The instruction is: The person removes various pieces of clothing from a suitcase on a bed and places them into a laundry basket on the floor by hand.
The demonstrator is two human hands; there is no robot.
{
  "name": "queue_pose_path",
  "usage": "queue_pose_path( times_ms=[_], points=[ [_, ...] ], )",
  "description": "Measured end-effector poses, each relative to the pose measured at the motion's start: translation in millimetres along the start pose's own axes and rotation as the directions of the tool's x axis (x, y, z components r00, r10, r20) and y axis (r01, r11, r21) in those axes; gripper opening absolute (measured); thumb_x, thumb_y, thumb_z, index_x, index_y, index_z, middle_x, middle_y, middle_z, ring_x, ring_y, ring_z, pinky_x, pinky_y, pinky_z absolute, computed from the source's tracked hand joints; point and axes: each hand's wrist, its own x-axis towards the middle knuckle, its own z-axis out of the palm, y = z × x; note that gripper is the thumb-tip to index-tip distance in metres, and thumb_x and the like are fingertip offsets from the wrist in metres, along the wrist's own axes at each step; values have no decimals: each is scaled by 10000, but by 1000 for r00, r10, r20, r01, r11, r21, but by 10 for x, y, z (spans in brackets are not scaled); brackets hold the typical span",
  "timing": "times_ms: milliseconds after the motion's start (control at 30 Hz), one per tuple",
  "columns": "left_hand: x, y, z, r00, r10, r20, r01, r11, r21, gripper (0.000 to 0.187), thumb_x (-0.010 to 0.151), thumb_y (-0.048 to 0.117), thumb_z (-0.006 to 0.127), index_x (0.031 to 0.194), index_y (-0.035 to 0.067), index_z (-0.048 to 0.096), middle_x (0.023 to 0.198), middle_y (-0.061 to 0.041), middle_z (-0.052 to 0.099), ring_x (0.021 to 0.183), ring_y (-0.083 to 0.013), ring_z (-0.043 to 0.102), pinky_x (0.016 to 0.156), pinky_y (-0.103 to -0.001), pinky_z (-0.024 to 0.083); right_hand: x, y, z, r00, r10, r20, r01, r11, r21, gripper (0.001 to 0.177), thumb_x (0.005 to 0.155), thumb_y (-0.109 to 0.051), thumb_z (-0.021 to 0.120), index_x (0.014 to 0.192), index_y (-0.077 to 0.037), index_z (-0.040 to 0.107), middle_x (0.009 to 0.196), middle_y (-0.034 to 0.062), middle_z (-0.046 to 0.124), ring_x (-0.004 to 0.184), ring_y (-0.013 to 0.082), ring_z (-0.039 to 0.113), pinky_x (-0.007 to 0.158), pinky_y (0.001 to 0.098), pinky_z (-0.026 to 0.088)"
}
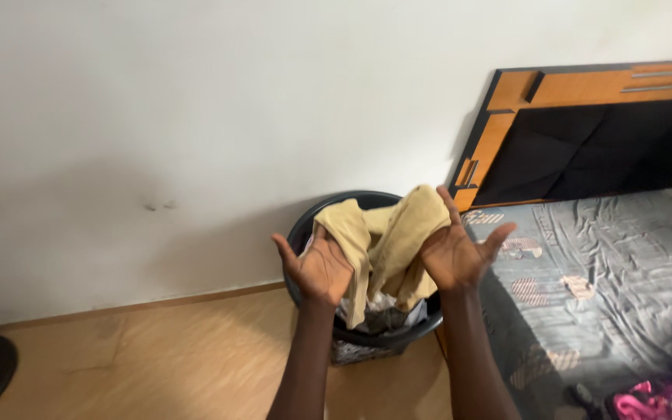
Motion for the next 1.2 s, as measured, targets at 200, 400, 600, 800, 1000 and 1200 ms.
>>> queue_pose_path(
  times_ms=[200,400,600,800,1000,1200],
  points=[
    [999,-12,-261,998,-17,57,17,1000,7,1393,690,953,520,1624,-17,163,1672,-166,311,1542,-290,297,1268,-440,189,881,60,-215,998,-35,-51,33,998,-56,1282,668,-943,559,1629,-131,310,1603,98,429,1491,285,395,1258,563,272],
    [1546,-33,-1700,973,-168,-161,178,982,55,1332,682,962,464,1586,1,281,1674,-172,307,1535,-340,294,1252,-520,178,1035,724,-1534,805,115,-581,-223,968,-117,1050,742,-827,505,1529,-140,403,1479,174,505,1381,396,475,1126,630,385],
    [2073,-224,-3594,570,-191,-799,556,805,204,1113,838,859,324,1641,102,184,1716,-107,196,1593,-268,159,1257,-510,48,783,1580,-3151,414,82,-907,-513,844,-158,692,897,-501,624,1479,-136,541,1473,183,528,1380,435,492,1154,614,363],
    [2427,-1040,-4008,781,-418,-464,621,589,517,875,973,630,451,1605,52,271,1707,-114,280,1584,-243,242,1281,-406,153,1272,2347,-3357,653,-353,-669,-709,23,-705,934,769,-508,818,1505,-87,426,1540,250,418,1321,372,533,1112,476,443],
    [2452,-1057,-4438,704,-383,-599,449,-414,792,875,1001,694,368,1638,117,203,1732,-142,78,1588,-311,86,1260,-428,79,1046,2813,-3618,812,-73,-579,-570,-311,-760,1048,747,-488,887,1572,-109,363,1554,280,338,1427,446,335,1149,476,340],
    [2608,-923,-4611,662,-479,-577,714,170,679,909,975,744,322,1610,97,259,1688,-163,205,1556,-317,197,1245,-442,171,1091,2663,-3646,551,132,-824,-833,31,-552,848,863,-524,742,1549,-147,414,1558,133,486,1441,285,472,1175,401,404]
  ],
)
